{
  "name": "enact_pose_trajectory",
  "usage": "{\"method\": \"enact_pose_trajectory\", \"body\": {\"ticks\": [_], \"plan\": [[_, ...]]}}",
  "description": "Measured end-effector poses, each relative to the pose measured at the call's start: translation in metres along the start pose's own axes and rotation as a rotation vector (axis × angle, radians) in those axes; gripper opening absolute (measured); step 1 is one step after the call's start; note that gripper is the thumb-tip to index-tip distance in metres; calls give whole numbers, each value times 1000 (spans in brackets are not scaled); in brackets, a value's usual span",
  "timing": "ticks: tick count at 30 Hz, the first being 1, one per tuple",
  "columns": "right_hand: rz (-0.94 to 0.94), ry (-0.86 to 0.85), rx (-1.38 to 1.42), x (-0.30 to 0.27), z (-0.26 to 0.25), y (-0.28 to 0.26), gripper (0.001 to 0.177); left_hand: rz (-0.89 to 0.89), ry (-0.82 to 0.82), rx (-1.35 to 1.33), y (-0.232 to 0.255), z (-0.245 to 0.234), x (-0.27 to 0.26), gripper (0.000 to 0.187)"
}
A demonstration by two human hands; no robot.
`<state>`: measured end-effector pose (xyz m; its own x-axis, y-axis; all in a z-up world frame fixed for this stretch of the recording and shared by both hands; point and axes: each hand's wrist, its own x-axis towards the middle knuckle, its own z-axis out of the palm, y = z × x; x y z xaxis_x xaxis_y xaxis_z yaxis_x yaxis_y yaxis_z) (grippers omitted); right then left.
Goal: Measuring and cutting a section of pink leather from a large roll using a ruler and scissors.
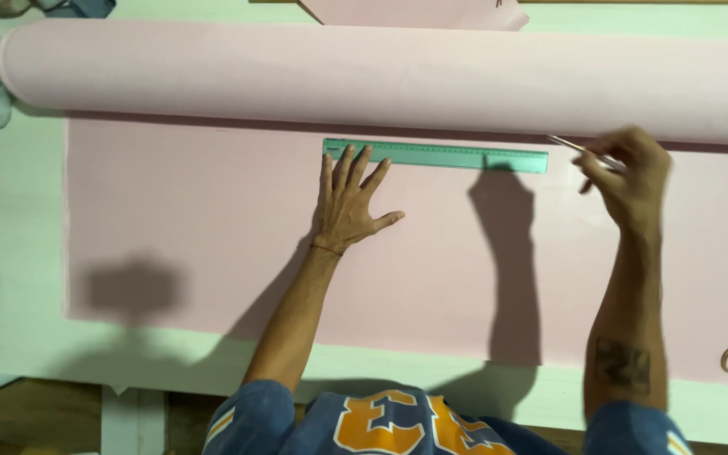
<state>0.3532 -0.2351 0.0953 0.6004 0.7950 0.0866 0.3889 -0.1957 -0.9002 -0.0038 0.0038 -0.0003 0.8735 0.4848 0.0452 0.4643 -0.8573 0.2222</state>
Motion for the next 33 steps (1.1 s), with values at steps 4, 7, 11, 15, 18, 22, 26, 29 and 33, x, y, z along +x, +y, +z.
{"method": "enact_pose_trajectory", "body": {"ticks": [4,7,11,15,18,22,26,29,33], "plan": [[-32,181,206,-70,-14,26,26,46,153,40,4,-1,2,98],[91,278,366,-126,2,25,25,33,240,97,-1,4,4,94],[258,388,377,-190,16,33,21,38,212,184,1,17,0,90],[234,477,275,-234,12,25,20,-38,210,132,16,56,-7,73],[187,492,204,-252,7,7,21,-72,112,151,25,70,-19,76],[120,505,139,-262,9,-34,22,-66,38,44,41,80,-45,78],[103,511,140,-268,15,-40,23,-44,65,41,56,78,-77,81],[62,485,161,-273,20,-33,22,-22,131,59,64,74,-98,82],[43,480,119,-279,30,-45,21,6,141,76,67,70,-116,83]]}}
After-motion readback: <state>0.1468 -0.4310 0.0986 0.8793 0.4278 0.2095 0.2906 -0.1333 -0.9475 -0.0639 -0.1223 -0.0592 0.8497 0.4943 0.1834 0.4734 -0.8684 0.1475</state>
